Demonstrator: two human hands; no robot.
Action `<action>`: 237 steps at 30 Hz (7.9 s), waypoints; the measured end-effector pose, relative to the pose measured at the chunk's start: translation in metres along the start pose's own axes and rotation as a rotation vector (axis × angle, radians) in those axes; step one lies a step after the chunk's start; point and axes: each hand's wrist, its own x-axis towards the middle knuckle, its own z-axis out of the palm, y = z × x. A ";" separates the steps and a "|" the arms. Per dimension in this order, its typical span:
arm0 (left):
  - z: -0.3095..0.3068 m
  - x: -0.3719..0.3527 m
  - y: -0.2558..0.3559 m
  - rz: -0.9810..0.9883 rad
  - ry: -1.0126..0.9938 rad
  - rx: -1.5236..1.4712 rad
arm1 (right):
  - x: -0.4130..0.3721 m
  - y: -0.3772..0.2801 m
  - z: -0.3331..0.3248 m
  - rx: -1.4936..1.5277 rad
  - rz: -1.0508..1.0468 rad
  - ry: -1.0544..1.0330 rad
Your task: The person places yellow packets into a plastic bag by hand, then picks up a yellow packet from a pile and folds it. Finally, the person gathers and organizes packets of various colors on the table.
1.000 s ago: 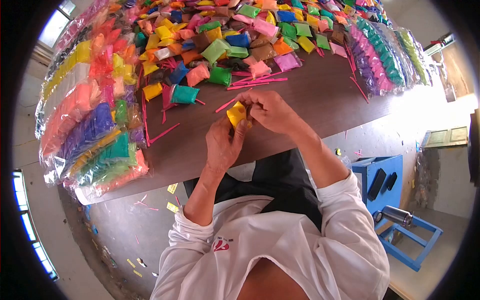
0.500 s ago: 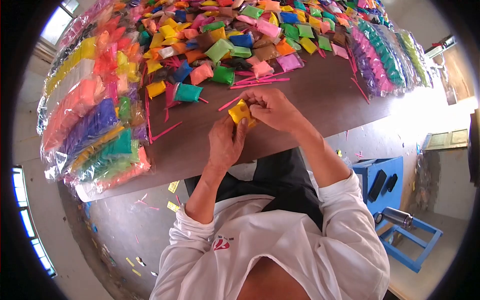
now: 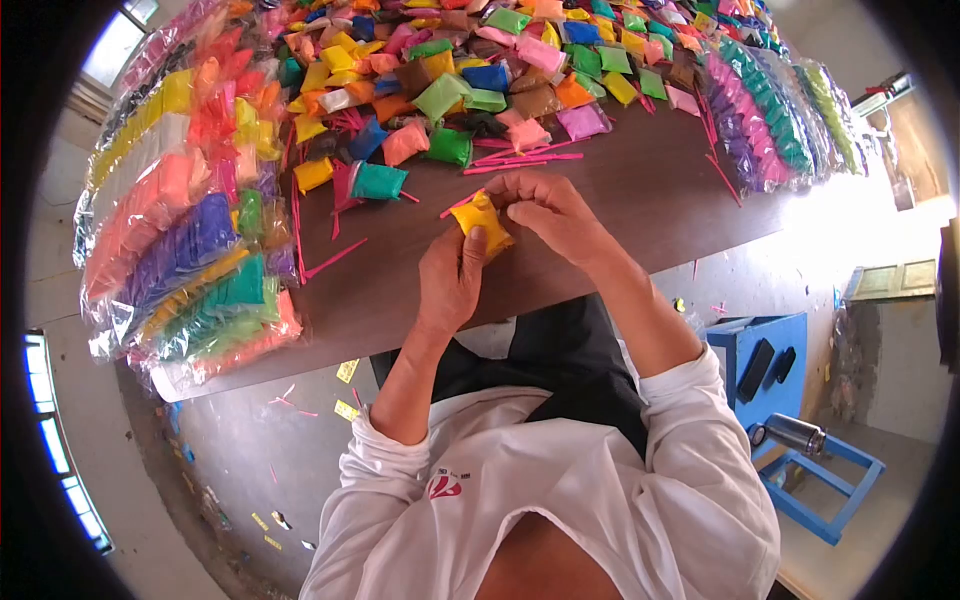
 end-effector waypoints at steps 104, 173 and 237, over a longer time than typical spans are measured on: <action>-0.009 -0.004 0.001 -0.174 -0.043 -0.277 | -0.029 -0.022 0.014 0.189 0.342 0.077; -0.008 -0.005 0.002 -0.160 -0.070 -0.420 | -0.021 -0.005 0.009 0.143 0.172 0.076; -0.009 -0.005 0.002 -0.183 -0.082 -0.396 | -0.012 -0.024 0.000 -0.179 0.235 -0.007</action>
